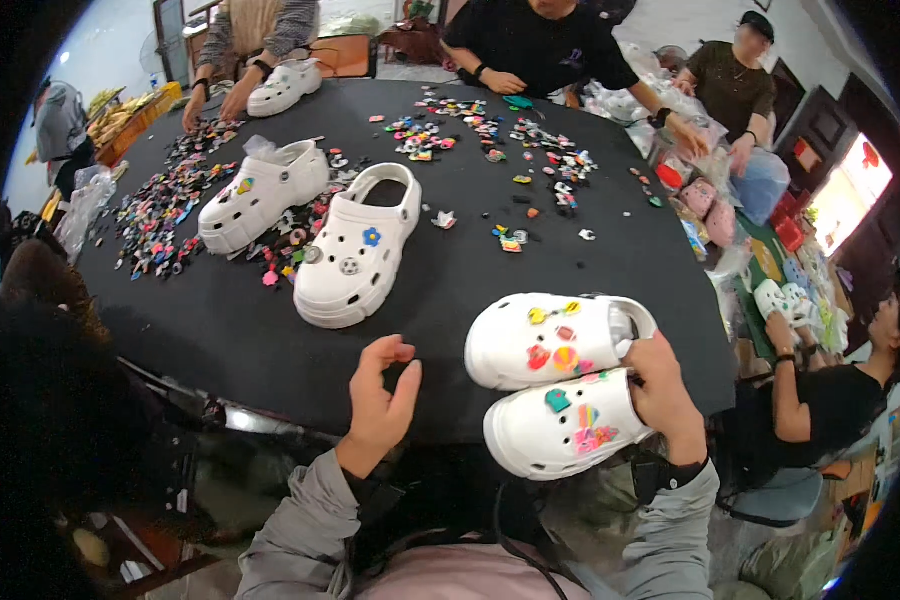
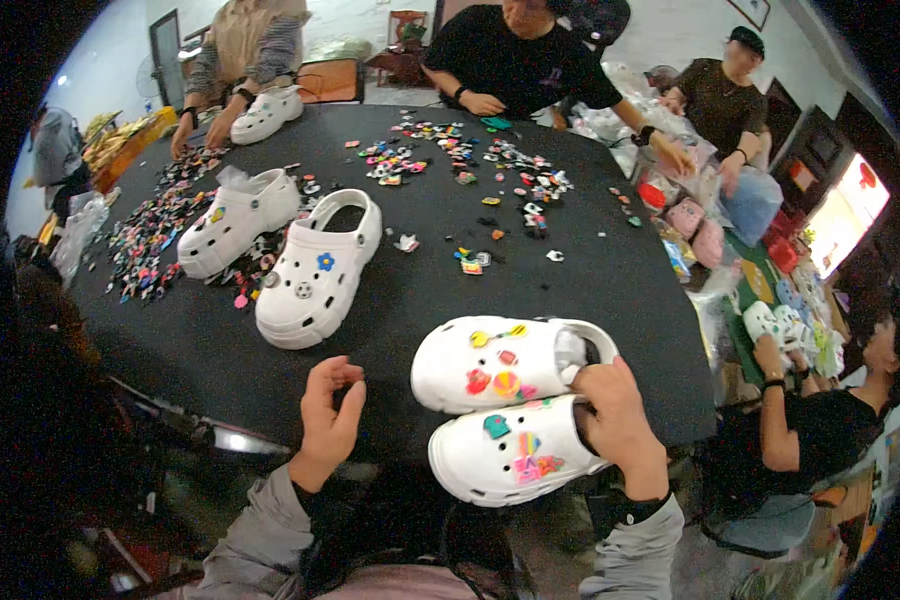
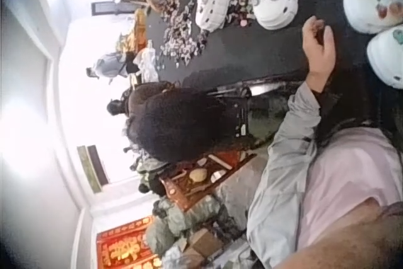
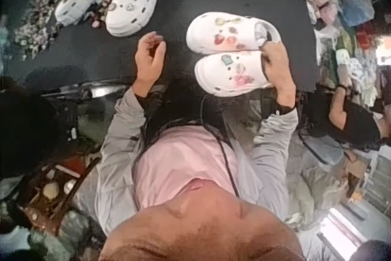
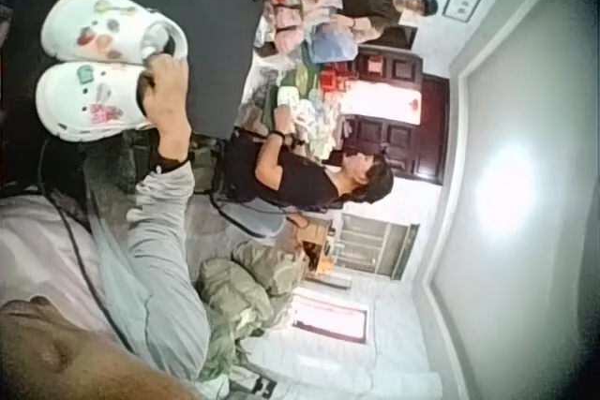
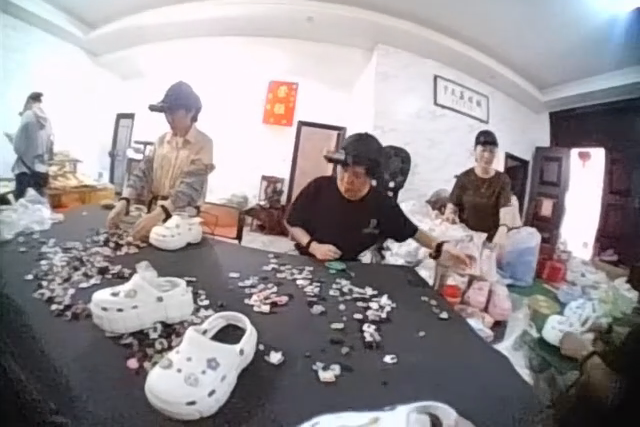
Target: Adding decorative charms to rubber clog-style shoes at a production table.
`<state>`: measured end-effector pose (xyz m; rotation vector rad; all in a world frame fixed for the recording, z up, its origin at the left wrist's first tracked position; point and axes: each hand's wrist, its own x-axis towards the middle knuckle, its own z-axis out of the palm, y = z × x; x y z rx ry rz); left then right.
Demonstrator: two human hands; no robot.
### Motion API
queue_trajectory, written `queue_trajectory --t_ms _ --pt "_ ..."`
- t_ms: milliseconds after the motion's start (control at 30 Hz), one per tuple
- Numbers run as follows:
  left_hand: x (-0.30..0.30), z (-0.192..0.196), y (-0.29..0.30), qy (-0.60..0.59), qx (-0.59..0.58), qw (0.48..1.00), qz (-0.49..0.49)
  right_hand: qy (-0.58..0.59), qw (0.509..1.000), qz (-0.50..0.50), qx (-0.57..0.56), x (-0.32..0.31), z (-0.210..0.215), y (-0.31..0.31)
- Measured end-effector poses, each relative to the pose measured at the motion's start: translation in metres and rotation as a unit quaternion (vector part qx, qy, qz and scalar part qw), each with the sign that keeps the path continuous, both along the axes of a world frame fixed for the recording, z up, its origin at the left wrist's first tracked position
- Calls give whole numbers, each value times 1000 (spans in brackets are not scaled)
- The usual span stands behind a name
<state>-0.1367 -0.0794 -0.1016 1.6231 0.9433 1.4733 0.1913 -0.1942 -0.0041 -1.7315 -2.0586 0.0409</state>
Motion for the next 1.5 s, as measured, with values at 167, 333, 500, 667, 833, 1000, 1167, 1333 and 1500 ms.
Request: queue_trajectory --t_ms 167,333,500,667,833,1000,1167,1333,1500 --pt "3 4 -2 61 5 997 -38 14 998 -56 -9 -7 -2 10" --pt "-22 10 6 46 13 998 33 19 998 -63 10 -13 -7 8" --pt "-88 28 76 208 61 953 210 23 997 -67 29 -18 -6 8" --pt "-147 21 162 386 -65 890 234 25 998 -57 6 -15 -3 10" --pt "-140 23 201 388 -120 896 181 30 996 -81 27 -18 -9 11" --pt "-130 21 207 501 -31 850 160 7 993 -104 53 -24 -12 15" --pt "-155 24 205 388 -87 911 108 6 993 -110 43 -25 -9 14" --pt "-174 18 188 364 -44 926 85 15 994 -104 16 -24 -8 16" --pt "-168 29 176 283 -150 943 91 19 993 -107 43 -24 -7 11"
